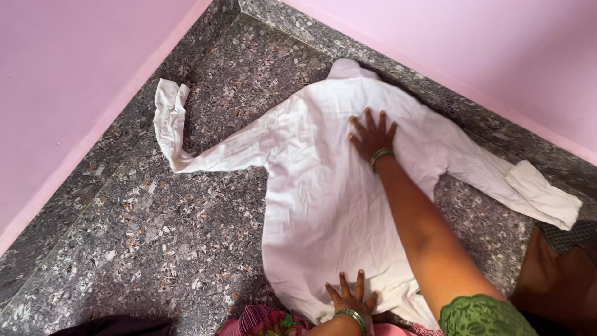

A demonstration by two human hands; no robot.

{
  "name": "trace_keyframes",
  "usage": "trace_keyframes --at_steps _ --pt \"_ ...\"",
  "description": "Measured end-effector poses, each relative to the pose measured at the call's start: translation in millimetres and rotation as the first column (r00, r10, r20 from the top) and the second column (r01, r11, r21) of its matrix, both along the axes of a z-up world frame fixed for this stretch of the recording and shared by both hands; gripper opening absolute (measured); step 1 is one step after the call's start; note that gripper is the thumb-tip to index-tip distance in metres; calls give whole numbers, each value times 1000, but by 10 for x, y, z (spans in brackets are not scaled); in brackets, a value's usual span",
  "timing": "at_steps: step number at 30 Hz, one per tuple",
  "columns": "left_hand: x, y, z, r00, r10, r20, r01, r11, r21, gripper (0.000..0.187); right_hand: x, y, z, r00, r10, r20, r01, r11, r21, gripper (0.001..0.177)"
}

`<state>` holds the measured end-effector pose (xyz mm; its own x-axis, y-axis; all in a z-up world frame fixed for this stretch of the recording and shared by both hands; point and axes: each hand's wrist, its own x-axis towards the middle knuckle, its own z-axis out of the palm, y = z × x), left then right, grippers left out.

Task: The person buttons a white shirt while it lies on the floor, then folds the sleeves and the body of the shirt into a square and places it inside a bag.

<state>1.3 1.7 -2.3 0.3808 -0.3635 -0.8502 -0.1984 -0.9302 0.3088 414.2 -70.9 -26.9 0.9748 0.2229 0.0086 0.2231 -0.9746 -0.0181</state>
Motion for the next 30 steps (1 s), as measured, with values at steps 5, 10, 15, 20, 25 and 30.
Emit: trace_keyframes --at_steps 5,10,15,20,25,30 --pt "-3 23 -144 999 -34 -4 34 999 -13 102 589 -64 294 990 -8 -143 6 1000 -11 66" --pt "166 194 -129 999 -46 1 46 998 -51 85 671 -92 493 913 -57 -405 27 996 -79 70" --pt "40 24 -207 999 -21 39 25 993 -119 70 -722 -299 -20 972 131 197 -143 989 47 63" --pt "493 642 -61 956 247 157 -173 909 -378 60 -2825 -542 130 996 -69 -51 66 996 -54 69" --pt "872 1379 666 852 482 202 -462 875 -143 66 -4351 -771 461 781 -283 -557 120 943 -311 73" --pt "936 1602 771 784 582 215 -578 811 -89 74 -4888 -1018 518 729 -19 -685 -231 934 -272 61"
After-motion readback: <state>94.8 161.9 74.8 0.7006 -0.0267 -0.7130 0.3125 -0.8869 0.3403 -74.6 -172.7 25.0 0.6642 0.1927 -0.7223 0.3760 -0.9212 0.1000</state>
